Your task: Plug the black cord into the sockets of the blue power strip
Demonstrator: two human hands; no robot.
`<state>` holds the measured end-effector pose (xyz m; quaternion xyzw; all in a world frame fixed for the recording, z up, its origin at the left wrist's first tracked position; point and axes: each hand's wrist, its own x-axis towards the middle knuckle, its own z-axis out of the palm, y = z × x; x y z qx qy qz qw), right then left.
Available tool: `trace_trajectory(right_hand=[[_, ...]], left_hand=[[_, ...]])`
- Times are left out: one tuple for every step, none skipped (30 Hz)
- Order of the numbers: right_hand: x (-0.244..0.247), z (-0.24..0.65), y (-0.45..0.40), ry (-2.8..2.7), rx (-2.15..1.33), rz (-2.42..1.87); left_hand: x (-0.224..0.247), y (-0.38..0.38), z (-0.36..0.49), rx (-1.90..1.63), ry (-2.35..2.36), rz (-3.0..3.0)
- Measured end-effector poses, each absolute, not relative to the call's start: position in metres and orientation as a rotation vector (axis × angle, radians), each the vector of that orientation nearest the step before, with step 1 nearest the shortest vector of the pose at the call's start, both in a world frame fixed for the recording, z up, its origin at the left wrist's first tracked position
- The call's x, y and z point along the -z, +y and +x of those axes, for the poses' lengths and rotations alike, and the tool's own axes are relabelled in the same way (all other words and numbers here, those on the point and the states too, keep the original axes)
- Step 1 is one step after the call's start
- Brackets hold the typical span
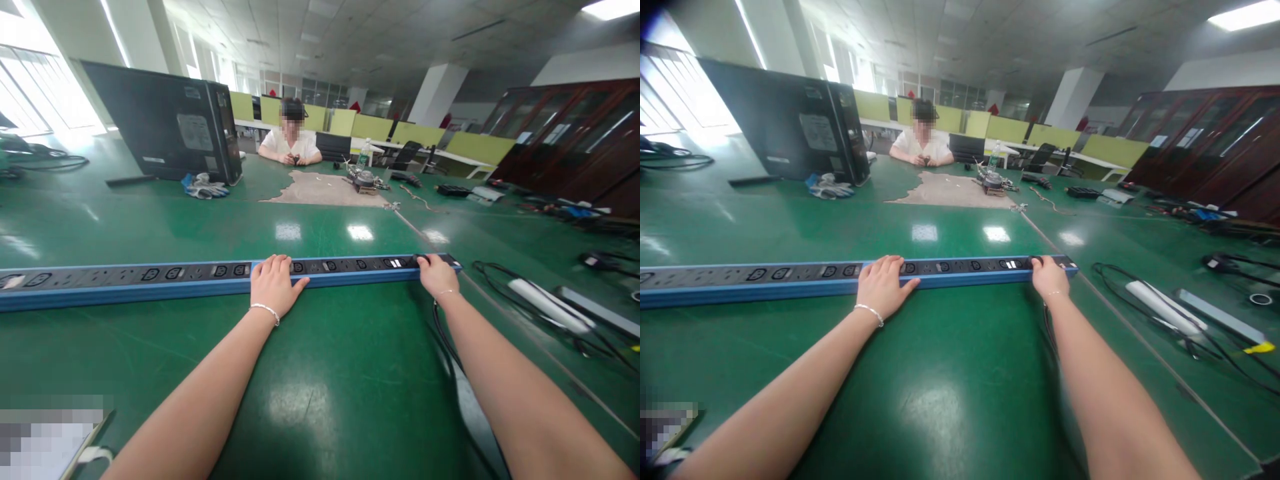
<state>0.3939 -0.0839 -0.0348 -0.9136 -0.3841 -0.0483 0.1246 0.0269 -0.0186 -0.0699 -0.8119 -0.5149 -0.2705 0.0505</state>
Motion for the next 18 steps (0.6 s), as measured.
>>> trace_trajectory(right_hand=[[0.036, 0.393, -0.084, -1.116, 0.147, -2.66], [0.037, 0.393, -0.085, -1.119, 0.152, -2.659], [0.037, 0.393, -0.085, -1.121, 0.158, -2.659], [0.037, 0.392, -0.085, -1.121, 0.164, -2.66], [0.037, 0.392, -0.085, -1.117, 0.174, -2.659], [0.037, 0.392, -0.086, -1.113, 0.184, -2.659], [0.036, 0.391, -0.086, -1.11, 0.194, -2.658], [0.036, 0.39, -0.086, -1.108, 0.204, -2.655], [0.036, 0.39, -0.087, -1.11, 0.21, -2.651], [0.036, 0.388, -0.087, -1.114, 0.212, -2.646], [0.037, 0.387, -0.088, -1.118, 0.216, -2.644], [0.037, 0.385, -0.089, -1.122, 0.224, -2.648], [0.038, 0.383, -0.089, -1.131, 0.233, -2.659], [0.037, 0.381, -0.09, -1.149, 0.238, -2.674], [0.036, 0.379, -0.091, -1.161, 0.244, -2.688], [0.031, 0.378, -0.091, -1.15, 0.257, -2.693], [0.025, 0.376, -0.092, -1.115, 0.282, -2.684], [0.015, 0.376, -0.093, -1.058, 0.324, -2.657]], left_hand=[[0.07, -0.019, 0.027, 0.824, -1.571, -2.469], [0.07, -0.018, 0.027, 0.822, -1.575, -2.467], [0.07, -0.018, 0.027, 0.818, -1.577, -2.467], [0.07, -0.019, 0.027, 0.813, -1.578, -2.469], [0.07, -0.019, 0.027, 0.807, -1.579, -2.472], [0.07, -0.019, 0.027, 0.801, -1.578, -2.475], [0.07, -0.019, 0.027, 0.797, -1.577, -2.477], [0.069, -0.019, 0.027, 0.794, -1.576, -2.476], [0.069, -0.019, 0.027, 0.792, -1.575, -2.473], [0.069, -0.019, 0.027, 0.792, -1.572, -2.47], [0.069, -0.019, 0.027, 0.793, -1.566, -2.467], [0.069, -0.019, 0.027, 0.795, -1.56, -2.464], [0.07, -0.019, 0.027, 0.798, -1.555, -2.463], [0.07, -0.019, 0.027, 0.8, -1.551, -2.463], [0.07, -0.019, 0.027, 0.801, -1.549, -2.464], [0.07, -0.019, 0.027, 0.8, -1.549, -2.465], [0.07, -0.019, 0.027, 0.796, -1.551, -2.466], [0.07, -0.019, 0.027, 0.789, -1.553, -2.469]])
